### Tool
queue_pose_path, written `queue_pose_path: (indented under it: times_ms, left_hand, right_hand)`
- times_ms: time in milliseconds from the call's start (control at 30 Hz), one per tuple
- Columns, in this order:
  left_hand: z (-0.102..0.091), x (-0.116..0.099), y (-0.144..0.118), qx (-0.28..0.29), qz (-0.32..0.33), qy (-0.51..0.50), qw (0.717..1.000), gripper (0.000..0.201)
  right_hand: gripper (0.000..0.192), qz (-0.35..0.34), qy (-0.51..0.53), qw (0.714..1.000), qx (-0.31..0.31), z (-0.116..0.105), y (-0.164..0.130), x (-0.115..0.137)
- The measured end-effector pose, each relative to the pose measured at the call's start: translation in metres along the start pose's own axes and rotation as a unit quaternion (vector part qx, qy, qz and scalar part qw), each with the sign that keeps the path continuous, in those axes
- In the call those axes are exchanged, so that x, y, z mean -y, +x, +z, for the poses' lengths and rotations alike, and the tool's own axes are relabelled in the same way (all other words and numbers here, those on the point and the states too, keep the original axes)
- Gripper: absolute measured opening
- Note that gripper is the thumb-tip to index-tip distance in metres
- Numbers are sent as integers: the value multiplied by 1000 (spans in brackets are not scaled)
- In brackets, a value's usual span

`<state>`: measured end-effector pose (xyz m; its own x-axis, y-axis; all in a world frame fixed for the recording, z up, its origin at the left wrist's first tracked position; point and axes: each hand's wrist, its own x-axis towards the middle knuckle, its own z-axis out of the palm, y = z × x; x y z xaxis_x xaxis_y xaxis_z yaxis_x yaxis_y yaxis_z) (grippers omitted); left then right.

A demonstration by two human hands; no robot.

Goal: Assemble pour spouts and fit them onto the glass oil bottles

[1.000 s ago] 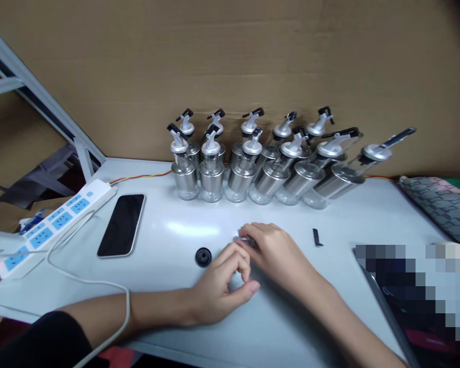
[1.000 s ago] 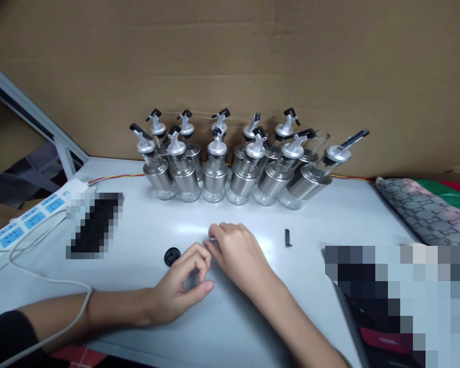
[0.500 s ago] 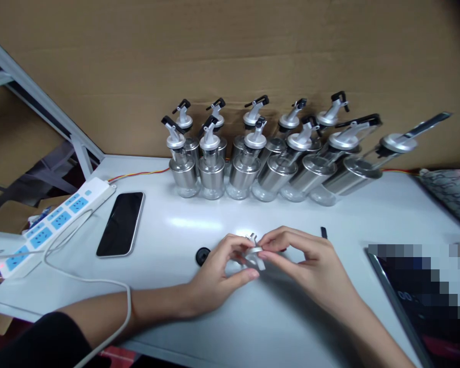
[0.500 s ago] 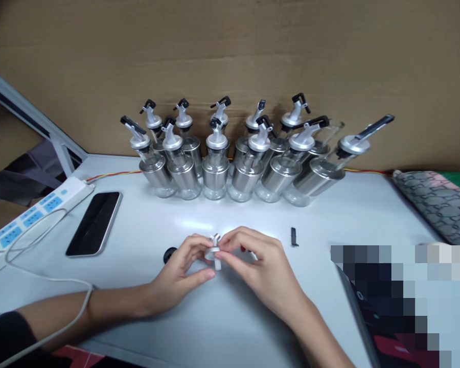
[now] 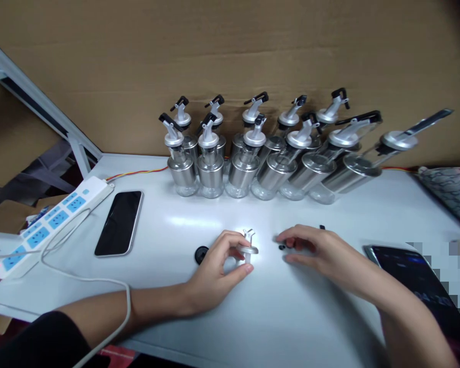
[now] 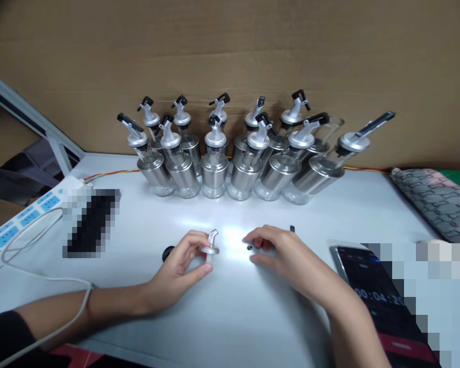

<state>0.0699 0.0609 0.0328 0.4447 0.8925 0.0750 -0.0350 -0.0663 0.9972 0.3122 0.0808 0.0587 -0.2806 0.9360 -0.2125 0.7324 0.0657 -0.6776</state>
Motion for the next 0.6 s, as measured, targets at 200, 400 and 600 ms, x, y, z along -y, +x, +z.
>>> queue_pose_path:
  times_ms: [200, 400, 600]
  left_hand:
    - [0, 4, -1, 2, -3, 41, 999, 26]
    - [-1, 1, -1, 14, 4, 65, 998, 24]
    - [0, 4, -2, 2, 10, 57, 998, 25]
  right_hand:
    - [14, 3, 21, 1000, 6, 5, 4, 3]
    - [10, 57, -44, 996, -45, 9, 13, 13]
    - [13, -8, -129, 990, -48, 24, 20, 27]
